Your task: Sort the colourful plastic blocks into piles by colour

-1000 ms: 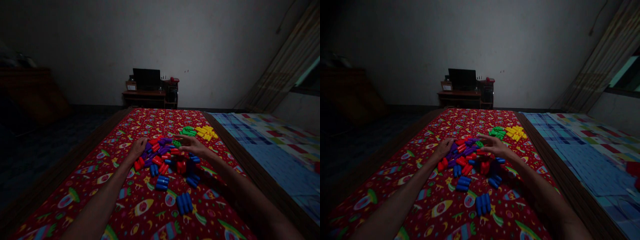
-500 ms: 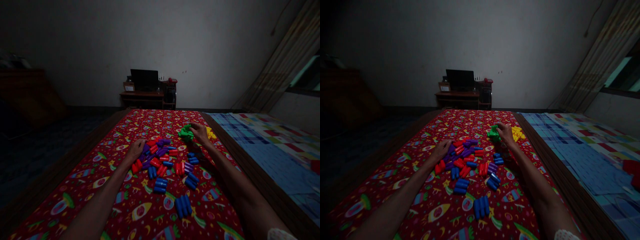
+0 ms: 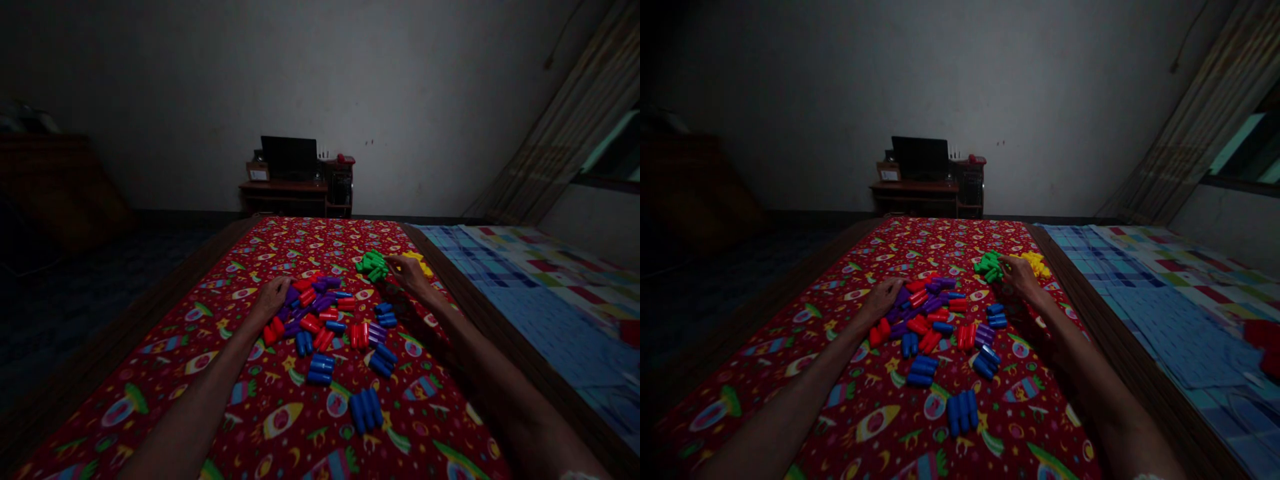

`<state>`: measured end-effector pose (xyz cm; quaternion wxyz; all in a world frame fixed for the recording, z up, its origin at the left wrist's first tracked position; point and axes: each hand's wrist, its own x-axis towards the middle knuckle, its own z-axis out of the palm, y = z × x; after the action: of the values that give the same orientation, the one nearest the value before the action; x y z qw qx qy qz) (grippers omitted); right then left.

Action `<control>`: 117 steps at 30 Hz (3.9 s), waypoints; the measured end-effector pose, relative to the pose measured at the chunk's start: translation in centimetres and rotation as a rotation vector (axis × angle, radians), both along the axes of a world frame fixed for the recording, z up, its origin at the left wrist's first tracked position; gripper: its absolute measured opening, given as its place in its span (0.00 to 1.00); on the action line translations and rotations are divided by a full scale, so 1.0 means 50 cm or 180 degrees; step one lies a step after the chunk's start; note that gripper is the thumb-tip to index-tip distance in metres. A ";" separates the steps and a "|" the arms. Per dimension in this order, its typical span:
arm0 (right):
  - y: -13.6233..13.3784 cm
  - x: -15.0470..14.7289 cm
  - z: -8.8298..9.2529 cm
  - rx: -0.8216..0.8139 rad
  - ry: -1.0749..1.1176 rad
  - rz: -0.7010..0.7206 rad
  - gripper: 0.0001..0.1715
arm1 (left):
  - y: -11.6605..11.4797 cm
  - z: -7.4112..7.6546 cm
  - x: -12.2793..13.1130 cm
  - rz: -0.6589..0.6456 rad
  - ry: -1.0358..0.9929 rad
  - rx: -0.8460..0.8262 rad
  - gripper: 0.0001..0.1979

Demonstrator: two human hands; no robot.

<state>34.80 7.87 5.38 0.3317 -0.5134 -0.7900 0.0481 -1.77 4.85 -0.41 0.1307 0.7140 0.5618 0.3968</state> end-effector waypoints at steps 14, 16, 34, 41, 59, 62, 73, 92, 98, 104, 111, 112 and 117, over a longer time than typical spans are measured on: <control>-0.277 -0.004 -0.107 -0.1114 -0.0579 0.1291 0.52 | -0.004 0.000 0.007 0.0279 -0.0321 -0.0106 0.25; -0.252 -0.043 -0.112 -0.0955 -0.0514 0.1360 0.49 | -0.019 0.024 0.021 0.0332 -0.0297 0.0084 0.26; -0.168 -0.111 -0.090 -0.0721 0.1154 0.0597 0.26 | -0.306 0.050 0.222 -0.1745 0.2380 0.1022 0.15; -0.129 -0.136 -0.113 -0.0627 0.1107 0.0528 0.24 | -0.187 0.069 0.128 -0.0981 0.2044 0.0814 0.20; -0.034 -0.279 -0.120 -0.0656 0.1500 0.0814 0.36 | 0.064 0.023 0.013 -0.0546 -0.0065 -0.0872 0.30; -0.037 -0.272 -0.126 -0.0843 0.1542 0.1013 0.36 | 0.060 0.031 0.036 -0.0985 0.0016 -0.1027 0.30; -0.164 -0.230 -0.052 -0.0389 0.0447 0.1155 0.17 | -0.022 0.048 0.002 -0.0264 -0.1042 -0.0546 0.34; -0.182 -0.163 -0.035 -0.0238 0.0481 0.0709 0.16 | -0.114 0.031 0.057 -0.0292 0.1362 0.0416 0.13; -0.130 0.035 -0.045 -0.0101 0.1208 -0.0740 0.15 | -0.121 0.077 0.070 -0.0108 0.0703 0.0059 0.14; -0.126 0.144 -0.084 -0.0419 0.0971 -0.1926 0.18 | -0.131 0.122 0.095 -0.0125 -0.0361 -0.0431 0.21; -0.176 -0.055 -0.013 -0.0235 0.0689 -0.0020 0.18 | -0.152 0.120 0.143 -0.0662 -0.0570 -0.0441 0.20; -0.190 -0.093 -0.007 -0.0411 0.0850 0.0517 0.19 | -0.157 0.119 0.151 -0.0770 -0.0554 -0.0433 0.19; -0.215 -0.163 -0.007 -0.0283 0.0618 0.1053 0.16 | -0.175 0.118 0.162 -0.1029 0.0152 -0.0102 0.16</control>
<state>26.66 -2.89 5.02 0.3709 -0.3836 -0.8250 0.1862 6.34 -3.90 5.50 0.1909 0.8021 0.4488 0.3446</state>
